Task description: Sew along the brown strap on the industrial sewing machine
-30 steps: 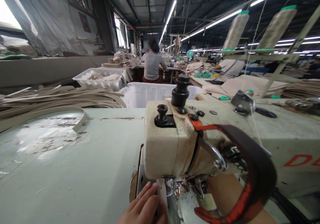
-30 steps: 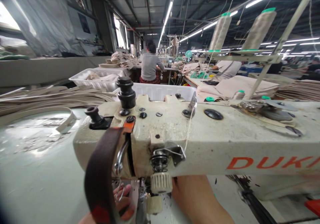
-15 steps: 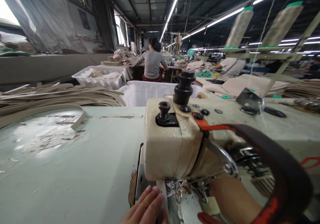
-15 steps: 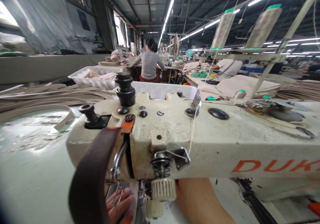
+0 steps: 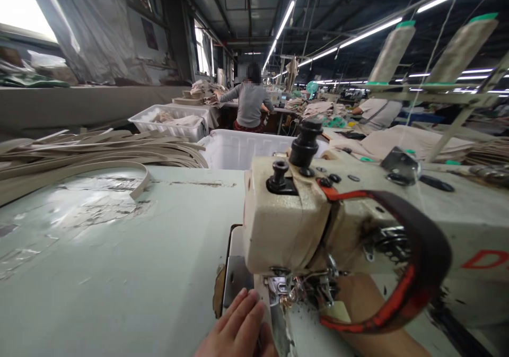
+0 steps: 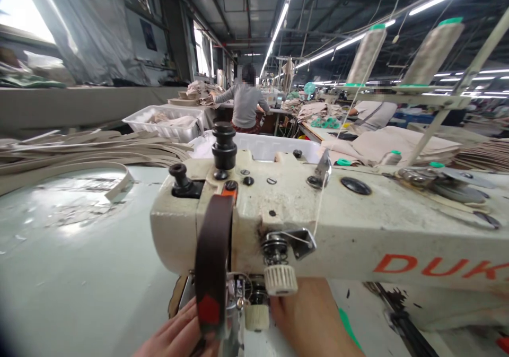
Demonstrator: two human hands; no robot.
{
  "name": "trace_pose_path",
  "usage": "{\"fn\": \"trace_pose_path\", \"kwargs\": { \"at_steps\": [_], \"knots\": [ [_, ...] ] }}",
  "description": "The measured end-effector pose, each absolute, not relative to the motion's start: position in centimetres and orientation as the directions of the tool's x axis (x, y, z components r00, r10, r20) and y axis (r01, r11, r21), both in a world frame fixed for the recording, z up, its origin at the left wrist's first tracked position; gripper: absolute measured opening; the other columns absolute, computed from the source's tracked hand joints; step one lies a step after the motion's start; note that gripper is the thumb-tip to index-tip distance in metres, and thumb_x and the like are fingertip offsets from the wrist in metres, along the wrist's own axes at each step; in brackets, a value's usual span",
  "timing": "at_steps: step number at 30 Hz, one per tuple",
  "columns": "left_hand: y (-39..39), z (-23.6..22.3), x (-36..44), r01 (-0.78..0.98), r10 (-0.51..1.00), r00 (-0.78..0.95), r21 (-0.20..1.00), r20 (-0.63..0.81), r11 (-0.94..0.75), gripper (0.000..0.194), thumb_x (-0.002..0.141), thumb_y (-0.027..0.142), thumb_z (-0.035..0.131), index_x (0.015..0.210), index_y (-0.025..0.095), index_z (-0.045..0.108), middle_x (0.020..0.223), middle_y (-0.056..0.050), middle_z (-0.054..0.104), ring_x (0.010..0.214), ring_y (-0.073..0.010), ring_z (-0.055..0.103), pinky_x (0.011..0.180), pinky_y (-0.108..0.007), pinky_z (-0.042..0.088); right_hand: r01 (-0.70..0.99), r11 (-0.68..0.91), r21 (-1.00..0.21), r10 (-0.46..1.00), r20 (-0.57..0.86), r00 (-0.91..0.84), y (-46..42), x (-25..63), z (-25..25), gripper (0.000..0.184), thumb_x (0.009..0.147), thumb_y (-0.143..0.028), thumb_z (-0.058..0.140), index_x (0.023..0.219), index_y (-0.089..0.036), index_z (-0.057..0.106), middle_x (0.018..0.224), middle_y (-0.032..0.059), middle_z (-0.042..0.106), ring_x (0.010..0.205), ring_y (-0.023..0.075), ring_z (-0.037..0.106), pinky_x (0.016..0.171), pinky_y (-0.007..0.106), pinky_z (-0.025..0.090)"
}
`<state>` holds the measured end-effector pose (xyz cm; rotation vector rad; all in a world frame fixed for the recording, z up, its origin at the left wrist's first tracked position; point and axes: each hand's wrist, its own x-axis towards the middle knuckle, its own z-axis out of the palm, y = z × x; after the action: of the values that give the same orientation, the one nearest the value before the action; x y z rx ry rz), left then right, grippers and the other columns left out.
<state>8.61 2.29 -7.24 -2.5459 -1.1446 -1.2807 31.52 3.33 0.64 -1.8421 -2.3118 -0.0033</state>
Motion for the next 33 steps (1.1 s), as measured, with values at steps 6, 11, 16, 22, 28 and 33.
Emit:
{"fn": "trace_pose_path", "kwargs": {
  "at_steps": [6, 11, 16, 22, 28, 33],
  "knots": [
    [3.5, -8.2, 9.8, 0.598, 0.48, 0.222, 0.271, 0.849, -0.754, 0.03, 0.102, 0.024, 0.033, 0.104, 0.014, 0.061, 0.094, -0.007, 0.073, 0.095, -0.0171, 0.07, 0.098, -0.026, 0.052, 0.981, 0.192, -0.005, 0.972, 0.14, -0.19, 3.4, 31.0, 0.7, 0.034, 0.082, -0.013, 0.042, 0.081, -0.023, 0.075, 0.064, 0.0057, 0.074, 0.059, 0.0269, 0.072, 0.051, 0.03, 0.049],
    [4.0, -7.0, 9.6, 0.606, 0.403, 0.307, 0.149, 0.862, -0.781, 0.034, 0.101, 0.018, 0.029, 0.088, 0.018, 0.06, 0.077, -0.003, 0.067, 0.085, -0.0153, 0.069, 0.089, -0.023, 0.056, 0.988, 0.112, 0.108, 0.974, 0.188, -0.13, 2.9, 30.5, 0.4, 0.039, 0.085, -0.011, 0.036, 0.076, -0.019, 0.074, 0.055, 0.0081, 0.069, 0.054, 0.0266, 0.069, 0.05, 0.032, 0.047],
    [4.4, -2.7, 8.7, 0.577, 0.396, 0.478, 0.06, 0.784, -0.815, 0.044, 0.101, 0.017, 0.023, 0.078, 0.016, 0.06, 0.07, -0.002, 0.066, 0.069, -0.0156, 0.068, 0.069, -0.023, 0.06, 0.979, 0.156, 0.133, 0.975, 0.139, -0.174, 3.1, 31.1, -0.1, 0.039, 0.082, -0.009, 0.039, 0.068, -0.023, 0.072, 0.063, 0.0062, 0.073, 0.056, 0.0261, 0.07, 0.051, 0.033, 0.051],
    [4.3, -0.3, 8.0, 0.556, 0.436, 0.57, 0.064, 0.697, -0.829, 0.04, 0.098, 0.01, 0.026, 0.083, 0.014, 0.063, 0.079, -0.003, 0.071, 0.078, -0.0159, 0.07, 0.079, -0.024, 0.06, 0.967, 0.229, 0.108, 0.971, 0.046, -0.235, 3.7, 32.4, -0.2, 0.039, 0.086, -0.015, 0.037, 0.071, -0.024, 0.071, 0.078, 0.0077, 0.076, 0.071, 0.0301, 0.074, 0.06, 0.039, 0.058],
    [5.0, -1.9, 7.1, 0.449, 0.491, 0.714, 0.213, 0.499, -0.868, 0.028, 0.096, 0.014, 0.037, 0.112, 0.008, 0.06, 0.11, -0.012, 0.066, 0.111, -0.0213, 0.061, 0.107, -0.033, 0.046, 0.97, 0.217, 0.111, 0.976, -0.009, -0.217, 4.0, 32.4, -1.0, 0.038, 0.087, -0.014, 0.038, 0.076, -0.024, 0.073, 0.074, 0.0081, 0.076, 0.068, 0.0333, 0.073, 0.057, 0.04, 0.052],
    [4.9, -2.6, 6.7, 0.421, 0.517, 0.66, 0.302, 0.544, -0.855, 0.033, 0.09, 0.014, 0.038, 0.117, 0.008, 0.057, 0.111, -0.015, 0.063, 0.112, -0.0216, 0.06, 0.104, -0.03, 0.048, 0.979, 0.193, 0.067, 0.981, 0.023, -0.195, 3.8, 31.3, 0.0, 0.035, 0.086, -0.012, 0.04, 0.084, -0.023, 0.073, 0.08, 0.01, 0.076, 0.072, 0.0338, 0.073, 0.058, 0.039, 0.052]
  ]
}}
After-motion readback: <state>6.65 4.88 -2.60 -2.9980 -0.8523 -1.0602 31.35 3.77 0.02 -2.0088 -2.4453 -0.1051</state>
